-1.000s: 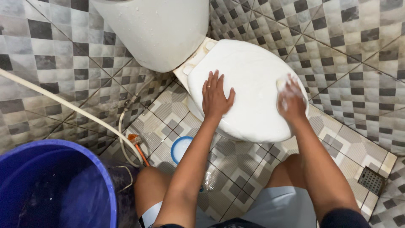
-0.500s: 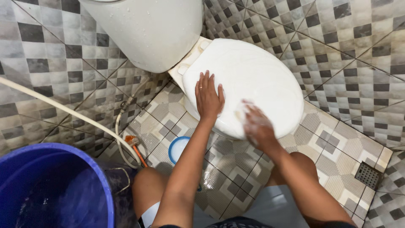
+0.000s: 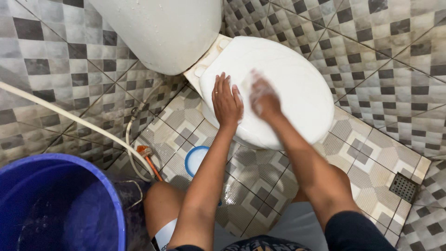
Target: The person scrubs the toilet seat and tank with a sponge. They wipe the seat lid, the tank lid, and the sides of the tank, using a sponge and water from a nearby bucket.
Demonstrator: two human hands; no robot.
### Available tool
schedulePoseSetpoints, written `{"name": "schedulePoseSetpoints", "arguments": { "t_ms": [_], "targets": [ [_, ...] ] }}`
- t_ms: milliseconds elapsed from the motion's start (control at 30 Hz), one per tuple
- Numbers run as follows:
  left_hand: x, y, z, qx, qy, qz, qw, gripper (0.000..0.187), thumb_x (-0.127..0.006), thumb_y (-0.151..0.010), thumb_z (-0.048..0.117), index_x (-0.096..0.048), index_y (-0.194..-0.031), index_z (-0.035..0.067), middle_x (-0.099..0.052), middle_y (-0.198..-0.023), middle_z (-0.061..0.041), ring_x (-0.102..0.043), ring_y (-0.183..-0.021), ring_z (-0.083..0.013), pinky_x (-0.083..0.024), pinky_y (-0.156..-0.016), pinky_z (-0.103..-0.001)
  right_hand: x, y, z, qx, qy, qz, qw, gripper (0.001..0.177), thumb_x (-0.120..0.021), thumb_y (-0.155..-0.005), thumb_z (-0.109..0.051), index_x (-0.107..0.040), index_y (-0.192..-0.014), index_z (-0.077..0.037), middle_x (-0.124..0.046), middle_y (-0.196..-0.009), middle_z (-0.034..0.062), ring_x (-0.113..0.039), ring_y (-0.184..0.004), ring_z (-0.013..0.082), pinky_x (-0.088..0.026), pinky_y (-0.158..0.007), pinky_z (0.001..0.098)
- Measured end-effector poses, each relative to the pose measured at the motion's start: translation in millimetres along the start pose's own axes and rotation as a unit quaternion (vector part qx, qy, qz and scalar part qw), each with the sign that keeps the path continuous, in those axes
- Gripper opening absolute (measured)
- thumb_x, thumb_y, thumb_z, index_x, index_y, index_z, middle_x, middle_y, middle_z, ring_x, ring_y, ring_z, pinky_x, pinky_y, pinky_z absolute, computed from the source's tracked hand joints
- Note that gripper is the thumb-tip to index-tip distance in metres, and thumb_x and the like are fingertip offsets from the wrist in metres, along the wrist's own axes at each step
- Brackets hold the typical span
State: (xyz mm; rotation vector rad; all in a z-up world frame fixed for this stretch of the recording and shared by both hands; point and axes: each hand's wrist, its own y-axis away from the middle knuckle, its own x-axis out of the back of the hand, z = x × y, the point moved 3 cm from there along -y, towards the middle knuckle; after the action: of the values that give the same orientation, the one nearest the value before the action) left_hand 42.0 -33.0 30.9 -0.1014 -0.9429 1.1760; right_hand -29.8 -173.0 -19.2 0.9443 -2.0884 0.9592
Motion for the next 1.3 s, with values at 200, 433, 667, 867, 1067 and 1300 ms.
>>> {"name": "schedulePoseSetpoints", "arguments": {
  "t_ms": [200,433,667,867,1067,1300],
  "targets": [
    [1,-2,3,-0.030,-0.010,-0.011,0.999,0.042,-0.049,-0.105,0.026,-0.062,-0.133,-0.002,-0.053,-0.152,-0.018,-0.040,-0.148,-0.0338,-0.030,-0.122,-0.046,60,101,-62,-0.012,0.028,-0.085,0.996,0.042,-0.039,-0.110,-0.024,-0.061,-0.136,-0.001,-0.045,-0.156,0.0159,-0.041,-0.144,0.0356,-0.032,-0.117,0.0507],
    [1,-3,6,-0.015,-0.016,-0.035,0.999,0.042,-0.046,-0.106,0.027,-0.062,-0.132,-0.001,-0.052,-0.152,-0.017,-0.040,-0.149,-0.0333,-0.029,-0.122,-0.046,107,78,86,-0.018,0.193,0.037,0.980,0.039,-0.045,-0.108,-0.020,-0.064,-0.131,0.004,-0.040,-0.167,0.0228,-0.037,-0.149,0.0407,-0.036,-0.115,0.0462],
    [5,0,0,0.006,0.033,0.015,0.999,0.042,-0.042,-0.108,0.027,-0.062,-0.133,0.000,-0.054,-0.152,-0.016,-0.042,-0.149,-0.0337,-0.031,-0.122,-0.046,35,-1,62,-0.021,0.106,0.054,0.993,0.025,-0.055,-0.094,-0.010,-0.069,-0.111,0.002,-0.053,-0.151,0.0177,-0.044,-0.146,0.0336,-0.041,-0.116,0.0397],
    [7,1,2,-0.007,0.037,0.016,0.999,0.041,-0.047,-0.106,0.026,-0.061,-0.134,0.000,-0.054,-0.152,-0.016,-0.043,-0.148,-0.0340,-0.032,-0.122,-0.047,31,79,-72,0.112,0.110,-0.044,0.987,0.046,-0.047,-0.100,-0.020,-0.056,-0.139,0.004,-0.046,-0.157,0.0194,-0.043,-0.144,0.0343,-0.032,-0.119,0.0436],
    [5,-1,7,-0.031,-0.026,-0.033,0.999,0.052,-0.059,-0.097,0.032,-0.059,-0.136,-0.003,-0.049,-0.154,-0.020,-0.037,-0.151,-0.0352,-0.028,-0.123,-0.048,91,126,-3,-0.133,0.058,-0.055,0.988,0.048,-0.035,-0.097,-0.017,-0.061,-0.133,-0.001,-0.042,-0.158,0.0174,-0.038,-0.139,0.0373,-0.031,-0.110,0.0507],
    [-2,-7,13,-0.038,-0.089,-0.126,0.987,0.071,-0.064,-0.090,0.044,-0.052,-0.145,0.001,-0.038,-0.159,-0.021,-0.025,-0.153,-0.0369,-0.018,-0.124,-0.052,101,48,100,-0.073,0.210,0.053,0.974,0.025,-0.056,-0.097,-0.014,-0.075,-0.104,-0.001,-0.057,-0.145,0.0192,-0.044,-0.150,0.0334,-0.035,-0.127,0.0408]
  ]
}}
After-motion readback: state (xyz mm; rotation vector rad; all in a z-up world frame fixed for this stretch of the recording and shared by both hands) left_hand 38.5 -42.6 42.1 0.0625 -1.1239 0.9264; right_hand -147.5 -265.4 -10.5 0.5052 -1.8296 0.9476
